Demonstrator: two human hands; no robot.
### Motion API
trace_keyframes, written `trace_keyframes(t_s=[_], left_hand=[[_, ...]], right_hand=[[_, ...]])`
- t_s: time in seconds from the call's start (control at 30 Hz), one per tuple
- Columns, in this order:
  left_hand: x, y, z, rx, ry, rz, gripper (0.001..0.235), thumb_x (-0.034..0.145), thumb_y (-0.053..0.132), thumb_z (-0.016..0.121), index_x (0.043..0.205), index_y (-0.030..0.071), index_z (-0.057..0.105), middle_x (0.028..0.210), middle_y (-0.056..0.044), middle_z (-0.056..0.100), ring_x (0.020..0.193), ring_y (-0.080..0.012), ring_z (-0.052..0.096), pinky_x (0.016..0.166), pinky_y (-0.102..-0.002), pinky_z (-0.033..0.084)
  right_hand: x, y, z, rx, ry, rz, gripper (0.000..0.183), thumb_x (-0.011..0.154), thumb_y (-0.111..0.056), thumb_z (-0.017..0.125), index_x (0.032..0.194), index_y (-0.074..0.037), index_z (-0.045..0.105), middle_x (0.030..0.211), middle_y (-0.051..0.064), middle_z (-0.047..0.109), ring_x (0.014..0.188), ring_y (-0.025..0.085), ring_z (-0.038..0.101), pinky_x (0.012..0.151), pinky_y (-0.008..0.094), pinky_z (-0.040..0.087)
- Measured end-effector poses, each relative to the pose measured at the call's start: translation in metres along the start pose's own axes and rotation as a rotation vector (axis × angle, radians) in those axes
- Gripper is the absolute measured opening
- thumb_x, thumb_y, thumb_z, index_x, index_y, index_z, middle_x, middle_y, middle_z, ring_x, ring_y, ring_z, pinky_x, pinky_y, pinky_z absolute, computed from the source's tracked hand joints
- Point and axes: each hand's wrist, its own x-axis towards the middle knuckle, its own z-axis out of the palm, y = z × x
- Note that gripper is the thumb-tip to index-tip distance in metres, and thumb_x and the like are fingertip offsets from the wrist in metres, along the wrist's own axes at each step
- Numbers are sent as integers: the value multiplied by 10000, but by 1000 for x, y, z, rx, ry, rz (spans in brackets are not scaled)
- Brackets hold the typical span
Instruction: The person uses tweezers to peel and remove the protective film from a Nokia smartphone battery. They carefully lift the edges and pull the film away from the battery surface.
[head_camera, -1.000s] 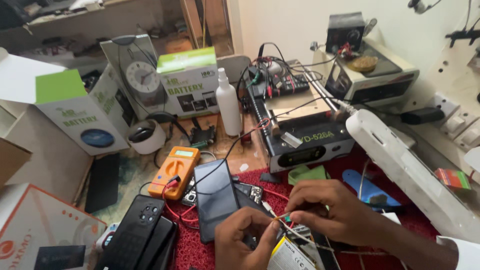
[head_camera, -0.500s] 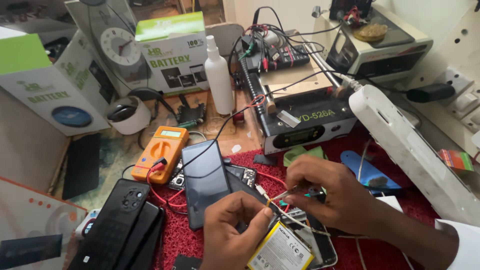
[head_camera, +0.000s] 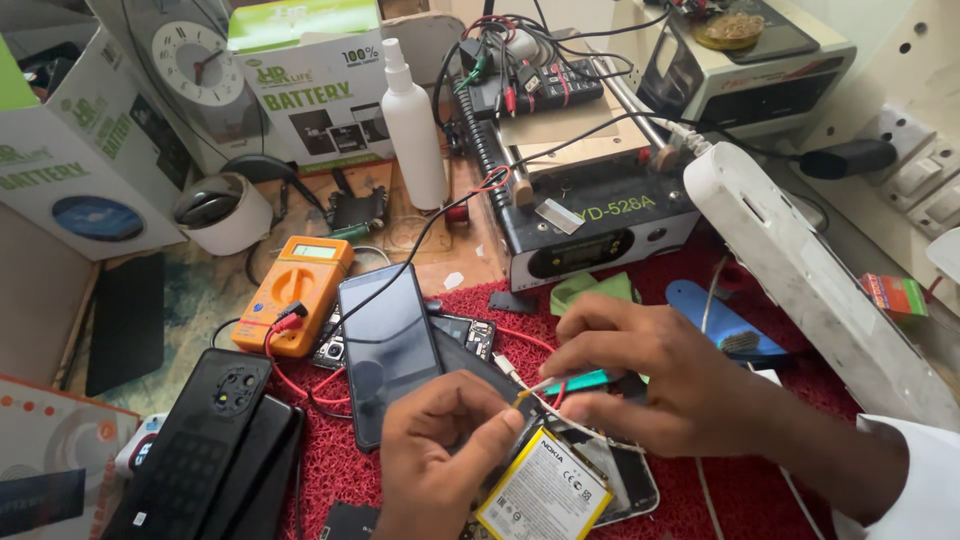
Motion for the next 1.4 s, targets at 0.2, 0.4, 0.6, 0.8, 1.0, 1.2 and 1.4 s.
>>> trace_keyframes(t_s=[0.2,0.4,0.6,0.8,1.0,1.2,1.4], left_hand=[[-1,0,-2,-46,-19,8,58,864,-62,717,817,-59,684,800,-82,699,708,-92,655,640,-242,511],[-2,3,-4,28,-58,88,49,859,-47,727,828,-67,696,824,-98,691,726,-107,661,654,-250,520],[-4,1,-7,-51,-68,95,48,858,-51,722,830,-81,695,834,-116,672,723,-118,646,647,-252,502],[-6,0,-9,-119,-73,141,51,884,-44,700,852,-67,669,850,-101,645,739,-105,597,665,-242,461],[15,15,-20,-169,278,93,201,987,145,630,903,-34,662,700,-55,635,556,-81,535,503,-215,405],[19,7,-19,147,268,28,131,933,86,717,1010,-20,716,766,-8,690,592,-35,579,511,-183,432],[11,11,-9,349,90,133,117,913,70,755,1011,6,745,760,-5,733,623,-23,630,534,-192,480]], right_hand=[[5,2,1,-50,-7,34,148,863,-157,771,913,-55,676,977,66,725,798,210,732,660,320,552],[4,3,3,-11,-83,334,175,797,-180,795,916,-84,710,774,43,731,655,195,719,557,335,542],[3,10,-1,18,-7,-5,149,862,-154,776,938,-45,708,879,78,727,827,232,722,701,352,541],[2,10,1,-2,-7,23,166,833,-191,819,915,-66,748,865,65,742,797,211,741,669,339,558],[7,17,-3,-104,26,-79,192,817,-194,834,944,-77,749,898,64,739,795,213,739,671,324,585],[5,19,-1,-127,-34,-1,238,812,-203,816,988,-64,738,891,67,737,807,228,742,673,339,579],[4,23,2,-10,-13,215,212,816,-200,821,991,-87,781,779,33,769,610,134,702,535,295,512]])
